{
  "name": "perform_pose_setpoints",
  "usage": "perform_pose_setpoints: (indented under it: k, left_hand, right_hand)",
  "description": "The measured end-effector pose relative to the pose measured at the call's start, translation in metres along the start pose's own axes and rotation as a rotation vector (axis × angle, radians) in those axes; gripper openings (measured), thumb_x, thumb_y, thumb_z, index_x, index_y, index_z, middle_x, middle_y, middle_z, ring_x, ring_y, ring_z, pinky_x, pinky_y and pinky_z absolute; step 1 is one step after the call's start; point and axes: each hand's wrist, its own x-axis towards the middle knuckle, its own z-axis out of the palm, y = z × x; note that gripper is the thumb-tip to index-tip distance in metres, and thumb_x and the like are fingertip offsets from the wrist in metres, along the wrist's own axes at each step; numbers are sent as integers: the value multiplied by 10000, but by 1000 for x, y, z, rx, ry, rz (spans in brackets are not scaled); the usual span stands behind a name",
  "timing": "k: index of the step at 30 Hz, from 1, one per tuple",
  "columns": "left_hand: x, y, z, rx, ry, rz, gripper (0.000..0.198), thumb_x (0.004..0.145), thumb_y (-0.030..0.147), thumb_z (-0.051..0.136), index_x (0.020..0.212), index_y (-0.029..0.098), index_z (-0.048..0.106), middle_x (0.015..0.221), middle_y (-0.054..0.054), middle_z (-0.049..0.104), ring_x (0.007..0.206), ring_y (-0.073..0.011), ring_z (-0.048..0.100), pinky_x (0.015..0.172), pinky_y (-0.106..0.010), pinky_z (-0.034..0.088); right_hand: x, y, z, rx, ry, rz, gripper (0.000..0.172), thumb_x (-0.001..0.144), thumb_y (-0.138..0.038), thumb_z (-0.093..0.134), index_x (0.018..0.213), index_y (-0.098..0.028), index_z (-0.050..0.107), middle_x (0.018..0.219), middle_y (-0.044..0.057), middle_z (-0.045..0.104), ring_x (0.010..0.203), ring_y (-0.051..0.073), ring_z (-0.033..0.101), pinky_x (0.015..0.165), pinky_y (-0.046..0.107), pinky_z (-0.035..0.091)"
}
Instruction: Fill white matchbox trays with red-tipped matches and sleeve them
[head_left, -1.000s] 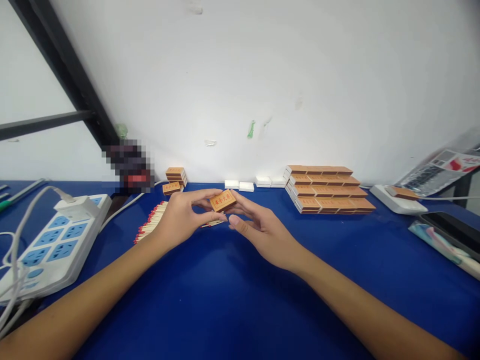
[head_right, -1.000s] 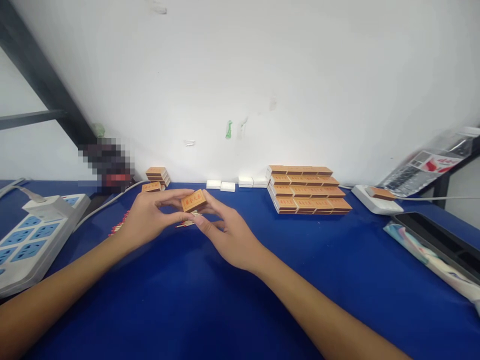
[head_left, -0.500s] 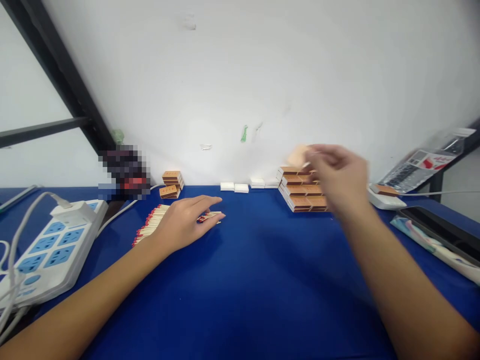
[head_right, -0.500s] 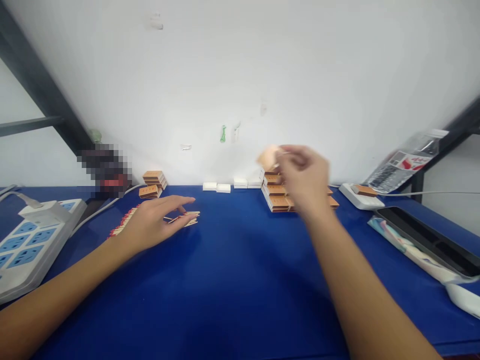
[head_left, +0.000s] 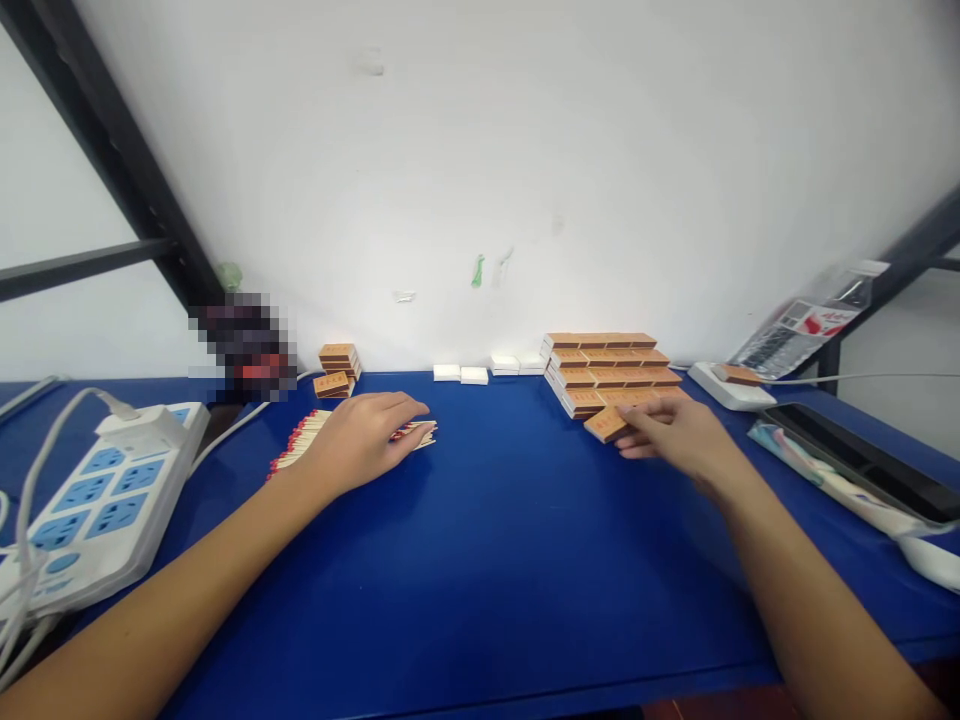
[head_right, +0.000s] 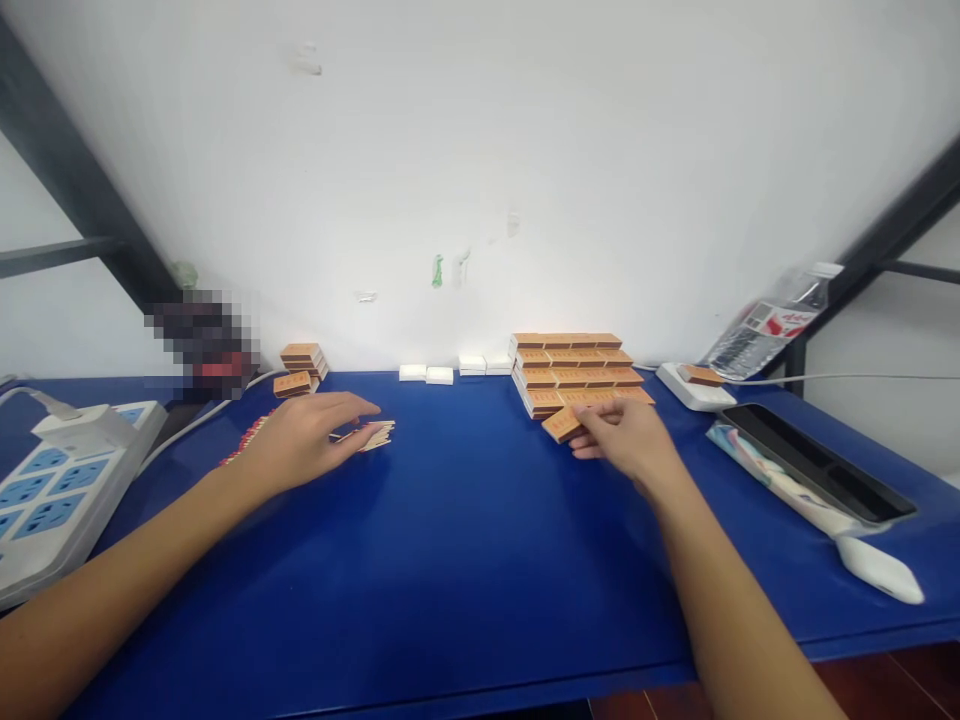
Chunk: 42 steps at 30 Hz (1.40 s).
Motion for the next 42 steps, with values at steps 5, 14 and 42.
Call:
perform_pose_setpoints:
  k: [5,14,42]
  left_hand:
    - [2,-9,-9,34,0,-2,214,1043,325,608,1038,175,761,970,-54,810,854,-223,781,762,-347,597]
    - [5,-7,-12,65,-72,-6,260,1065,321,548,1028,180,762,982,-73,802,888,-229,773,780,-355,594]
    - [2,-29,-23,182,-170,-156,292,1009,380,601,1186,188,732,968,-95,794,845,-255,743,650,-324,510]
  right_hand:
    - [-4,-6,-2,-318,-73,48,480,941,-672,586,904,-203,684,938,135,797,868,310,765,750,408,550]
    - [-13,-6,16,-397,-96,-98,646,800,-676,717,1171,-148,690,1203,196,774,1096,388,741,865,455,570]
    - [22,-147,102,-454,-253,-701,216,1016,-273,615,1149,-141,723,1160,146,693,956,231,669,855,327,468]
